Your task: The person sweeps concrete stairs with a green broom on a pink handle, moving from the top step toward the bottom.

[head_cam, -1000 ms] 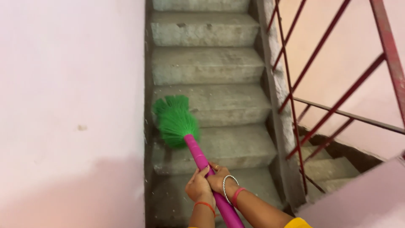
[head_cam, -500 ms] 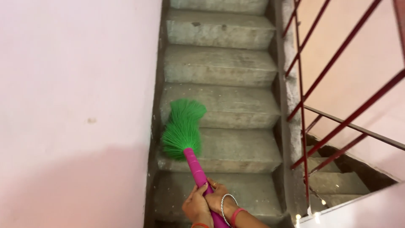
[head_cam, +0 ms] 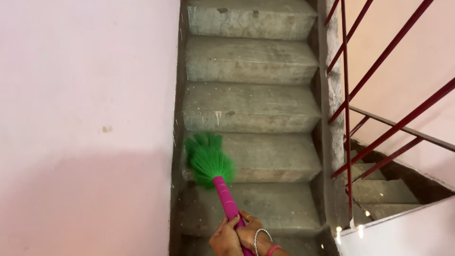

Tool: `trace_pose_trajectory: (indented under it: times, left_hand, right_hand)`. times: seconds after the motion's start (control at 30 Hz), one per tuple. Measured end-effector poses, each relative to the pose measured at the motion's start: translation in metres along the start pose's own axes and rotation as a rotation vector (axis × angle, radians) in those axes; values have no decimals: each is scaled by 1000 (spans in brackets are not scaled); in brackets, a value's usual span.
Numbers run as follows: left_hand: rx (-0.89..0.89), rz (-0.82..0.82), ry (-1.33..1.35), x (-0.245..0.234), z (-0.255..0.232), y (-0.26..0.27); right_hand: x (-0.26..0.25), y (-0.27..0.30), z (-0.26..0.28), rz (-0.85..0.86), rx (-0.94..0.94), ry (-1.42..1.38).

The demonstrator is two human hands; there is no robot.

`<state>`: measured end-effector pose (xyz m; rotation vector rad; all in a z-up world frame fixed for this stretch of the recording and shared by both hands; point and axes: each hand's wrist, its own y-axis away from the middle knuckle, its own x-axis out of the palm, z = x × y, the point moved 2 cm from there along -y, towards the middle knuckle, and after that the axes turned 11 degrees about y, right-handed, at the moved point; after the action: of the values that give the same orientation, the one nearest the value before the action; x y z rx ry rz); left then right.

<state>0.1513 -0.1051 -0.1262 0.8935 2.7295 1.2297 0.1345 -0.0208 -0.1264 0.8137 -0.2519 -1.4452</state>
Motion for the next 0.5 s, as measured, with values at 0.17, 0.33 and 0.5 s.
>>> trace_pose_trajectory:
  times: [0.17,0.33,0.5]
  left_hand:
    - [-2,-8,75,-15,-14,-6]
    - [3,-81,58,-35,-31,-4]
    - [-22,-61,11,-25,-38,16]
  right_hand:
    - [18,30,29,45,53,-10]
    - [39,15,14,82,-47,80]
    - [25,36,27,86,35,28]
